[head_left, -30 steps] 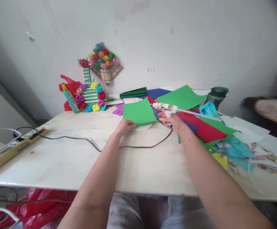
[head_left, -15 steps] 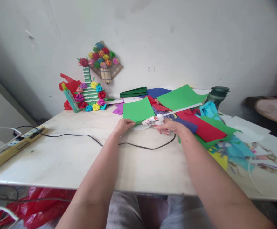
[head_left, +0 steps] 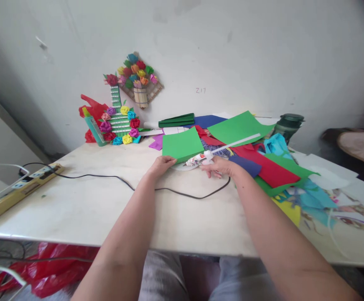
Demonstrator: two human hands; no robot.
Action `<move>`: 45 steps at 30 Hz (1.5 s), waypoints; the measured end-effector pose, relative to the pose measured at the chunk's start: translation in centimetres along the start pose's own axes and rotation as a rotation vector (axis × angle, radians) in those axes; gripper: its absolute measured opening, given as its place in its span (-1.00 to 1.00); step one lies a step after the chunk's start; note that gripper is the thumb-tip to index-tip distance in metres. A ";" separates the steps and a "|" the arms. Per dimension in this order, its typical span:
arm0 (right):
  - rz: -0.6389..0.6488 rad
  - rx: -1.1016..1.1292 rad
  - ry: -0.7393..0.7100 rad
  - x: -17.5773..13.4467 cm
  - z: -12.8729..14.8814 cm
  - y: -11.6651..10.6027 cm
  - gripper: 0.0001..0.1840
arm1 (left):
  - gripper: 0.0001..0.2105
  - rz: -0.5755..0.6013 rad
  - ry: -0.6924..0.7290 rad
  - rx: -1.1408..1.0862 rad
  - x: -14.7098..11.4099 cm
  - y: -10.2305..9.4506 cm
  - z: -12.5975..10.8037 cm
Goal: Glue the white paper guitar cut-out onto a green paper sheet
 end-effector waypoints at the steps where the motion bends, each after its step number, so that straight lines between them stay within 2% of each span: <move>1: -0.010 -0.012 0.005 0.0 -0.1 -0.1 -0.61 | -0.65 -0.002 0.001 -0.007 0.0 0.0 0.0; 10: -0.141 -0.061 0.001 0.0 0.5 -0.6 -0.62 | -0.64 -0.010 0.015 -0.040 0.0 0.0 0.1; 21: -0.216 -0.106 0.056 0.3 0.3 -0.6 -0.63 | -0.63 -0.031 0.006 -0.097 0.2 -0.3 0.6; 27: -0.239 -0.131 0.078 0.2 0.6 -0.5 -0.61 | -0.65 -0.057 0.011 -0.140 0.4 -0.4 1.0; 37: -0.243 -0.153 0.097 1.5 -1.3 -0.5 -0.50 | -0.63 -0.081 0.022 -0.144 0.5 -0.6 1.1; 45: -0.245 -0.164 0.096 1.7 -1.2 -0.2 -0.49 | -0.63 -0.081 0.011 -0.151 0.3 -0.6 0.9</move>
Point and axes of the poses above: each hand's wrist, its own x-axis towards the middle knuckle, its own y-axis out of the palm, z = x × y, the point moved 8 cm from there along x, towards the middle knuckle, and after that the axes turned 1 degree about -y, right-handed, at the moved point
